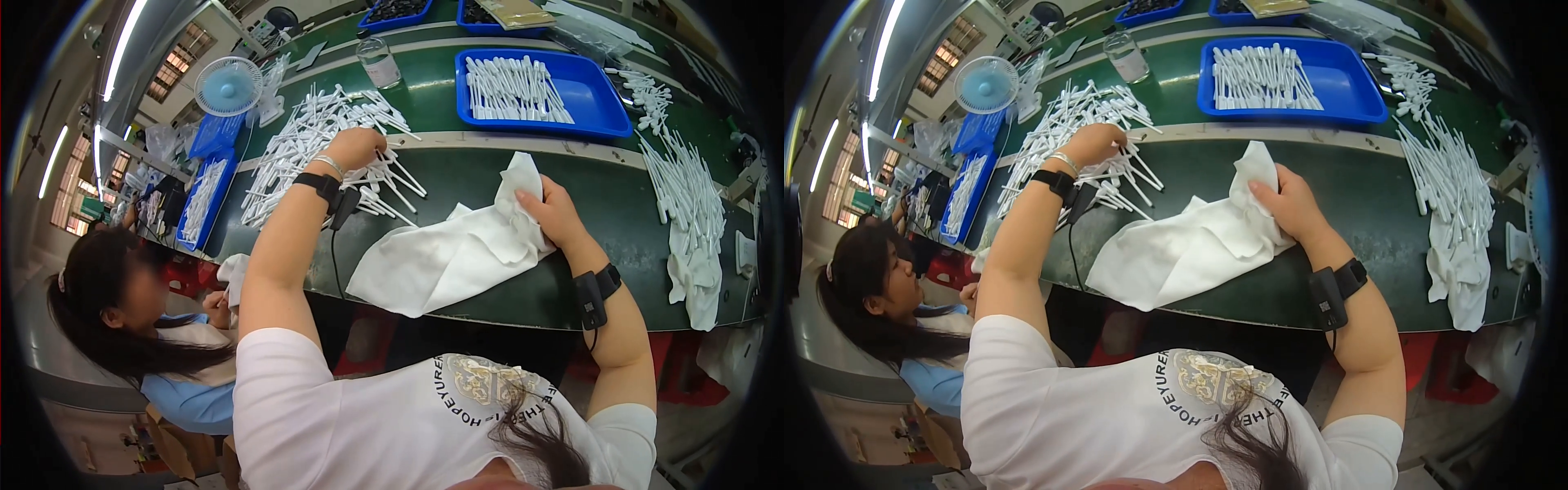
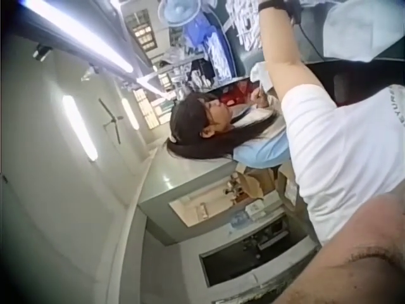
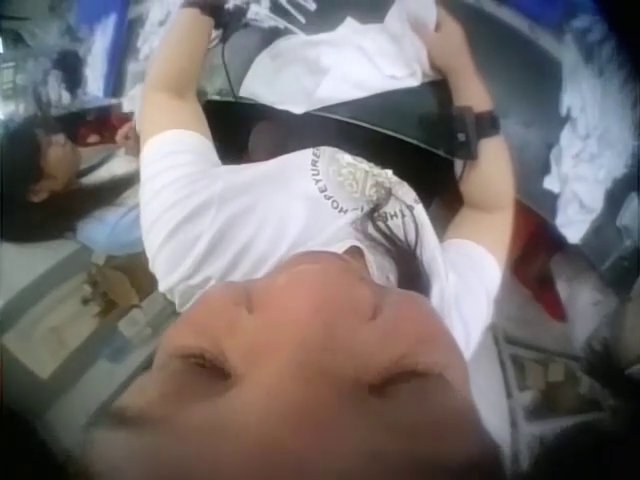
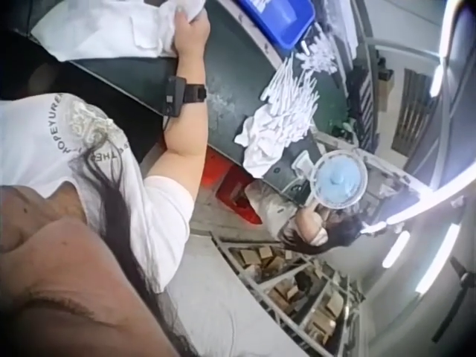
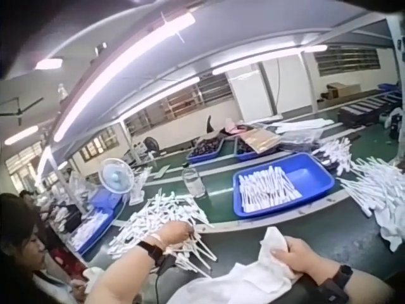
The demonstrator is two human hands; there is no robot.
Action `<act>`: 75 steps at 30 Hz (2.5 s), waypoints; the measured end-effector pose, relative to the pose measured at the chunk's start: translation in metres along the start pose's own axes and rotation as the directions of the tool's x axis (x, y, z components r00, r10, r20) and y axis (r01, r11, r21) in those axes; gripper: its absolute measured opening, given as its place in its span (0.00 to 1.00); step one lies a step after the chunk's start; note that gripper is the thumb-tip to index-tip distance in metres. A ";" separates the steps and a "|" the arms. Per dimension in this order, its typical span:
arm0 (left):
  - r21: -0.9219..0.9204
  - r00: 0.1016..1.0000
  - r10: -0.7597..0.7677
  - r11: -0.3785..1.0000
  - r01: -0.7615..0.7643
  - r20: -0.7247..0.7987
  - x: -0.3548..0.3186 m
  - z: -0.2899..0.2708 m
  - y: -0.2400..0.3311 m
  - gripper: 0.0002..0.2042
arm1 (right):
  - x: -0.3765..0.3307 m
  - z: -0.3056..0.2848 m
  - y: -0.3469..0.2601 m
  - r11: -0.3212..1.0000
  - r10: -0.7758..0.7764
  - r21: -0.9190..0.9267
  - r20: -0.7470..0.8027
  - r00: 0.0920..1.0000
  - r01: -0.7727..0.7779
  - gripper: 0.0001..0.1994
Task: The person opens a bottle, wets a cloth, and closes the bottle. They then pick up swabs from a pile, wipe each one with the cloth, and place them into a blue tray.
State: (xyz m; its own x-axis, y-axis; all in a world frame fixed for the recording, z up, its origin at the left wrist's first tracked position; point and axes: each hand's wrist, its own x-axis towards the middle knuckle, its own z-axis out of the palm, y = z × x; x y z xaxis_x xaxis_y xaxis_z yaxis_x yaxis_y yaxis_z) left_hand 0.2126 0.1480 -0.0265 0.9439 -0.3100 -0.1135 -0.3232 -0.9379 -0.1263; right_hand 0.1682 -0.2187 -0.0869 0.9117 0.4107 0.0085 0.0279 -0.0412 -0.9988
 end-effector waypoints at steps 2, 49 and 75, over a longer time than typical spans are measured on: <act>-0.052 0.999 0.037 0.998 -0.036 0.013 -0.001 0.000 -0.002 0.07 | 0.001 0.000 0.001 1.000 0.007 -0.010 0.005 1.000 -0.007 0.14; -0.990 0.973 0.181 0.028 0.142 0.144 -0.004 0.008 0.203 0.09 | -0.005 -0.006 -0.010 0.932 0.089 0.345 0.087 0.992 -0.114 0.13; -0.995 0.998 -0.025 0.079 -0.057 -0.059 -0.004 0.017 0.201 0.08 | -0.008 -0.001 -0.019 0.796 -0.064 0.601 0.203 0.977 -0.073 0.16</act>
State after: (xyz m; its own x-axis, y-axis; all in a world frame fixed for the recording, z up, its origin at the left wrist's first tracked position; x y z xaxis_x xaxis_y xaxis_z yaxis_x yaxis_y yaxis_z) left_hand 0.1422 -0.0368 -0.0685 0.9541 -0.2949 -0.0519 -0.0123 -0.2116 0.9773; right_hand 0.1603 -0.2223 -0.0685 0.8059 0.5888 0.0623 -0.2904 0.4848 -0.8250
